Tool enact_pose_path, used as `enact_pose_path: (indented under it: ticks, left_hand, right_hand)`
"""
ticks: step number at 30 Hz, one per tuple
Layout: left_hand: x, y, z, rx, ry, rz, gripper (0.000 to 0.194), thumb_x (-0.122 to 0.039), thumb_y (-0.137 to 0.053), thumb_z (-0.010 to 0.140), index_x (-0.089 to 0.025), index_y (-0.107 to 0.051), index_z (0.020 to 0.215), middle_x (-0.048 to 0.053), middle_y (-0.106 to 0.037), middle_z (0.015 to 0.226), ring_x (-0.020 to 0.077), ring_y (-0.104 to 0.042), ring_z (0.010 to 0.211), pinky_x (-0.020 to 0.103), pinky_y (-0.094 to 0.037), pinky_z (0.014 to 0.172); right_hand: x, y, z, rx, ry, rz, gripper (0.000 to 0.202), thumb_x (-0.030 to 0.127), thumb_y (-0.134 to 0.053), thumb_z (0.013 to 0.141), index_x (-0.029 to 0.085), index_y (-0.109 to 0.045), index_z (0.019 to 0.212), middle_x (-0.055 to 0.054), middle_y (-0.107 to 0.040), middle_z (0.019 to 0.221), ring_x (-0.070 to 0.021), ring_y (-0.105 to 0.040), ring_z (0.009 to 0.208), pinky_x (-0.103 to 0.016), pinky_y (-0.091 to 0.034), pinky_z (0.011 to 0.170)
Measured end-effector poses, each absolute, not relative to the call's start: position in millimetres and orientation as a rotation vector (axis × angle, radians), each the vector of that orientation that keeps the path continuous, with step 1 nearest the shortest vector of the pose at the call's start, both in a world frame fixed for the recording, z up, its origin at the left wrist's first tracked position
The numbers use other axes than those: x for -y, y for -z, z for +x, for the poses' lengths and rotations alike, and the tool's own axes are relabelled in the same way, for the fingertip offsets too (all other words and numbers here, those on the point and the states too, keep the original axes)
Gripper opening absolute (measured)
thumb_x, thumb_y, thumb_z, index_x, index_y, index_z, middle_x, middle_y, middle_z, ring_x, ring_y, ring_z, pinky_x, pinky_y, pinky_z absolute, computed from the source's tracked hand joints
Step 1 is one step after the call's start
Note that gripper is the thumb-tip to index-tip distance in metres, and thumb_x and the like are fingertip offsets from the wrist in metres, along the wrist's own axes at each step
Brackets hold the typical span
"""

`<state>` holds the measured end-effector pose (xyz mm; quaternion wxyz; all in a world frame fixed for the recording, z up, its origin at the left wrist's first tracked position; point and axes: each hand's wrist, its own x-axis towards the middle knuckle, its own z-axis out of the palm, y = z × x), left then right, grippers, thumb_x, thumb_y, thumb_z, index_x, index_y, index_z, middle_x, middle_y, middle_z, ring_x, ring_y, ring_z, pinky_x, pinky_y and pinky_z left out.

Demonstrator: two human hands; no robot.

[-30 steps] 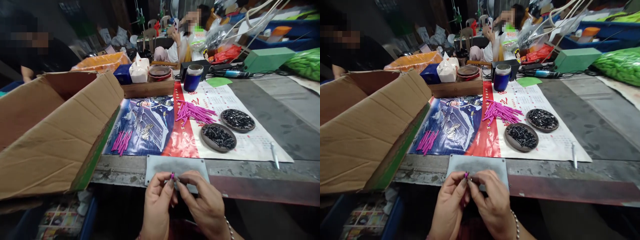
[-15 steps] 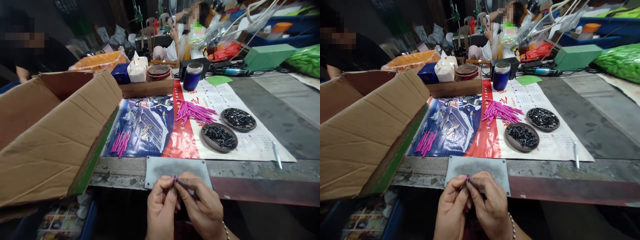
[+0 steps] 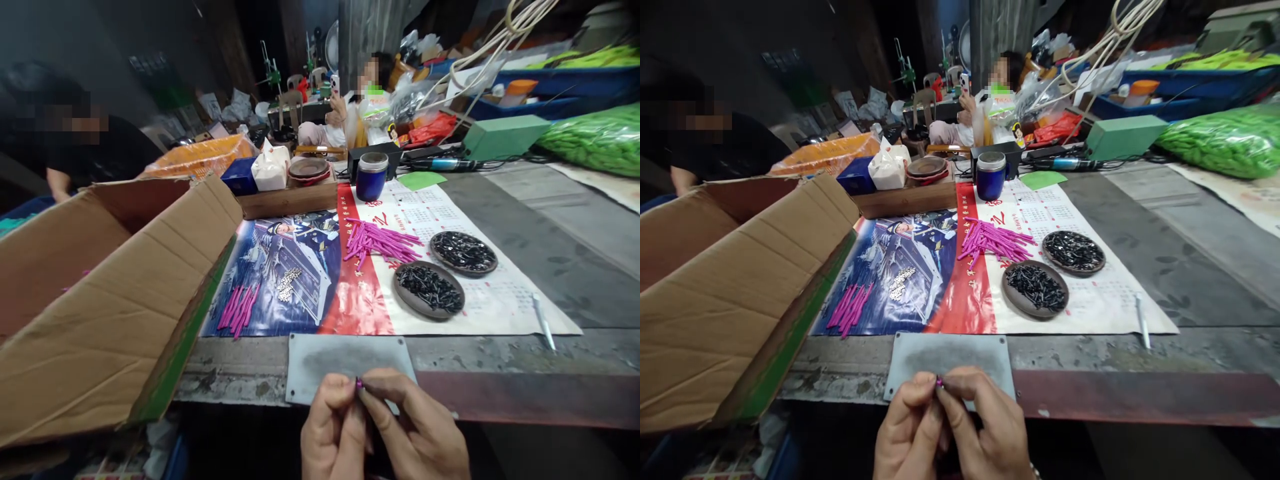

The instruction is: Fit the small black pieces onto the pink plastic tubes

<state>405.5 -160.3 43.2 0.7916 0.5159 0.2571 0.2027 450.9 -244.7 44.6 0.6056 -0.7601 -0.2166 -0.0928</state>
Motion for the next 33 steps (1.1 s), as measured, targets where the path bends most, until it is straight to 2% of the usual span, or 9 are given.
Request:
enact_pose_path:
  ticks: [5,10,13,17,20,25,29,31,33]
  left_hand:
    - [162.4,-44.3,408.3,-0.552,-0.456,1.1,0.032,-0.048,-0.087,0.07,-0.02,-0.073,0.073,-0.002,-0.056,0.07,0.0042,-0.038,0.049,0.016,-0.036,0.047]
    - [168.3,-43.8,407.5,-0.53,-0.463,1.101,0.029,-0.045,-0.086,0.073,-0.02,-0.071,0.073,-0.002,-0.057,0.072,0.004,-0.039,0.05,0.014,-0.036,0.047]
    - [171.6,-38.8,404.5,-0.532,-0.475,1.111,0.028,-0.044,-0.084,0.076,-0.019,-0.07,0.075,-0.001,-0.057,0.077,0.0056,-0.042,0.054,0.014,-0.038,0.048]
    - [170.7,-28.0,400.8,-0.413,-0.481,1.189,0.026,-0.042,-0.078,0.082,-0.019,-0.069,0.076,0.0,-0.056,0.077,0.0085,-0.046,0.06,0.015,-0.042,0.053]
    - [169.7,-24.5,400.0,-0.359,-0.449,1.211,0.026,-0.04,-0.073,0.087,-0.019,-0.067,0.075,-0.001,-0.051,0.074,0.0072,-0.042,0.057,0.015,-0.039,0.051]
    - [173.3,-30.9,400.9,-0.403,-0.427,1.214,0.031,-0.046,-0.075,0.085,-0.019,-0.065,0.073,-0.002,-0.052,0.075,0.0071,-0.042,0.057,0.016,-0.037,0.051]
    - [173.0,-33.2,400.1,-0.423,-0.35,1.222,0.032,-0.046,-0.072,0.087,-0.018,-0.064,0.073,-0.003,-0.049,0.072,0.0049,-0.036,0.052,0.016,-0.032,0.048]
    - [170.9,-33.5,399.2,-0.424,-0.345,1.224,0.032,-0.045,-0.072,0.087,-0.018,-0.064,0.073,-0.003,-0.049,0.072,0.006,-0.039,0.054,0.017,-0.034,0.049]
    - [168.2,-34.6,398.4,-0.394,-0.389,1.236,0.029,-0.045,-0.073,0.087,-0.019,-0.068,0.075,-0.001,-0.052,0.075,0.0094,-0.047,0.061,0.019,-0.041,0.056]
  right_hand:
    - [243.6,-36.4,454.2,0.529,0.276,-1.725,0.009,0.021,-0.058,0.097,0.024,-0.065,0.093,0.0,-0.072,0.081,-0.0126,-0.07,0.067,-0.016,-0.056,0.063]
    - [244.4,-37.8,456.4,0.569,0.432,-1.785,0.014,0.023,-0.052,0.101,0.022,-0.059,0.089,-0.002,-0.069,0.079,-0.0138,-0.068,0.068,-0.02,-0.055,0.064]
    - [246.2,-39.5,458.3,0.65,0.486,-1.803,0.015,0.018,-0.049,0.102,0.02,-0.057,0.089,-0.002,-0.064,0.075,-0.0145,-0.064,0.068,-0.023,-0.052,0.063]
    - [246.6,-35.8,459.5,0.695,0.577,-1.837,0.022,0.01,-0.046,0.1,0.02,-0.05,0.081,0.0,-0.053,0.064,-0.0136,-0.054,0.058,-0.025,-0.046,0.056]
    - [245.9,-33.5,459.4,0.693,0.53,-1.833,0.025,0.01,-0.045,0.1,0.021,-0.048,0.077,0.002,-0.05,0.062,-0.0121,-0.05,0.054,-0.023,-0.043,0.053]
    - [247.2,-35.9,461.3,0.628,0.515,-1.791,0.021,0.016,-0.045,0.102,0.02,-0.051,0.082,-0.001,-0.057,0.072,-0.012,-0.058,0.063,-0.022,-0.048,0.059]
    - [248.9,-38.5,465.3,0.671,0.486,-1.842,0.032,0.016,-0.043,0.103,0.022,-0.044,0.071,0.005,-0.044,0.058,-0.0094,-0.046,0.05,-0.021,-0.037,0.049]
    - [248.5,-40.0,464.6,0.675,0.381,-1.795,0.036,0.017,-0.039,0.104,0.022,-0.041,0.069,0.005,-0.041,0.056,-0.0081,-0.043,0.046,-0.02,-0.033,0.045]
    - [247.2,-41.4,461.9,0.688,0.294,-1.739,0.034,0.022,-0.038,0.105,0.022,-0.044,0.072,0.004,-0.046,0.061,-0.0087,-0.048,0.05,-0.019,-0.038,0.048]
